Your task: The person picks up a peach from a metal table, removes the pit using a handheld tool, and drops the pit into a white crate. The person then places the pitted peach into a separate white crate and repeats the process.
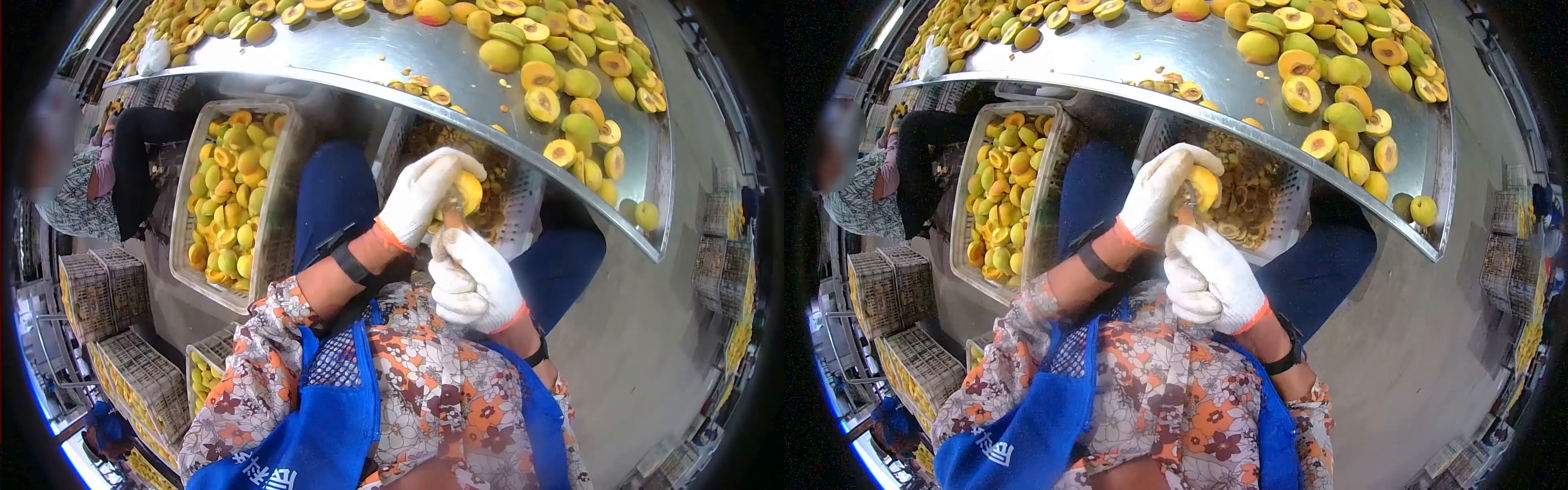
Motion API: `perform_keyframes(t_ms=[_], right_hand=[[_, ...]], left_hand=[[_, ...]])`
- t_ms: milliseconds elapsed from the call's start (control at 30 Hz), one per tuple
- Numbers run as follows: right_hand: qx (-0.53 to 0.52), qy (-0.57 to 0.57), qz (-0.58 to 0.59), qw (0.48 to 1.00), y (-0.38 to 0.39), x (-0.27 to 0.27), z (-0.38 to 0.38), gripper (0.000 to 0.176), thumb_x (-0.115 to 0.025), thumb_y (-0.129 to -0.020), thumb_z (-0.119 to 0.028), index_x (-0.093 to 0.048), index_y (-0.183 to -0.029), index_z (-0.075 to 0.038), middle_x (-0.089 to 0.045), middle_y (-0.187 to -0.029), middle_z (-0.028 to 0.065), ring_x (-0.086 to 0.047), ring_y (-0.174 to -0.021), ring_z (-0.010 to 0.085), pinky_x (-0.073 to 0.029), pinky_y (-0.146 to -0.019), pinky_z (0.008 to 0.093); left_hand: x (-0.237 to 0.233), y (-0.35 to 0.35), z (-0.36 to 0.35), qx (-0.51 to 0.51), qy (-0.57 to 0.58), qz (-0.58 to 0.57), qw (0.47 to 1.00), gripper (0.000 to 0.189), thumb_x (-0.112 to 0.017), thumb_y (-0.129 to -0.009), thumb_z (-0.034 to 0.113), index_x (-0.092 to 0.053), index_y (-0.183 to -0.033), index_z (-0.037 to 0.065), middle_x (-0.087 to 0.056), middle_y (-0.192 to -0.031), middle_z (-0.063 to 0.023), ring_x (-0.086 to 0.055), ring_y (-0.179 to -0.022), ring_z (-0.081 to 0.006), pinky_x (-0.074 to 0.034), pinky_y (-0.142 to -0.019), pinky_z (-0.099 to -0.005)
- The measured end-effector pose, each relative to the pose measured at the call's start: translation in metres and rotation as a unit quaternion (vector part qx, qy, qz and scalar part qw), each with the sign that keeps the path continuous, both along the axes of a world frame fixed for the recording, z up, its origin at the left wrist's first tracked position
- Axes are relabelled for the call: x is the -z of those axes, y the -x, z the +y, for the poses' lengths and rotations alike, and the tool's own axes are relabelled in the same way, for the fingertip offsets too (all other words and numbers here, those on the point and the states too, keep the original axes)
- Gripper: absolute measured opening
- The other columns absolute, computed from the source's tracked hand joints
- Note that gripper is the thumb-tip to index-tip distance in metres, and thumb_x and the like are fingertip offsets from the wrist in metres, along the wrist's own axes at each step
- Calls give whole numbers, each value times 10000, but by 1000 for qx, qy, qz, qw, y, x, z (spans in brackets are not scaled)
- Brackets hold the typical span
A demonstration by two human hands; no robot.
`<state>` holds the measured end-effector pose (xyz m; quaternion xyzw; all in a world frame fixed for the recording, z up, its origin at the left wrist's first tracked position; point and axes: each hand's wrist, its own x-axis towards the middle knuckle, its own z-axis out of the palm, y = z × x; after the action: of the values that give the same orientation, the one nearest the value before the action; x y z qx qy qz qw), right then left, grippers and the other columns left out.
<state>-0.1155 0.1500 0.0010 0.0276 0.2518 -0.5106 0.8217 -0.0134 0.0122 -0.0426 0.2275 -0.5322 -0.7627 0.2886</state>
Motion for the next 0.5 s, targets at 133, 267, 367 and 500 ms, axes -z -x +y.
perform_keyframes(t_ms=[133, 267, 367, 500], right_hand=[[-6, -13, -58, 998, 1, 7, 3, 163, -511, -1081, -284, -551, -996, -151, -405, -612, -47, -328, -366, 63, -235, -343, 230], [2, 14, -90, 996, 4, 14, -1, 191, -508, -1081, -303, -582, -998, -147, -411, -608, -53, -326, -365, 60, -235, -345, 228], [10, 8, -58, 998, 3, 11, 2, 210, -501, -1084, -315, -596, -1009, -144, -410, -604, -55, -325, -364, 58, -229, -347, 227], [-8, 0, -73, 997, 3, 14, 5, 227, -489, -1088, -329, -605, -1026, -144, -393, -593, -65, -316, -365, 50, -215, -351, 225]], left_hand=[[0, -7, -10, 47, 86, -5, 995, 374, -475, -1063, 308, -674, -1126, -2, -689, -1075, -81, -634, -939, -126, -511, -867, -290], [4, 2, 1, -58, 85, -48, 994, 383, -485, -1066, 325, -675, -1132, -1, -689, -1109, -81, -628, -975, -127, -505, -900, -292], [11, 8, 2, -29, 7, -26, 999, 377, -488, -1071, 325, -677, -1131, 4, -686, -1109, -78, -620, -995, -129, -501, -906, -299], [15, 4, 9, -62, 151, -54, 985, 436, -445, -1083, 380, -657, -1153, 5, -677, -1072, -60, -610, -972, -127, -501, -876, -294]])
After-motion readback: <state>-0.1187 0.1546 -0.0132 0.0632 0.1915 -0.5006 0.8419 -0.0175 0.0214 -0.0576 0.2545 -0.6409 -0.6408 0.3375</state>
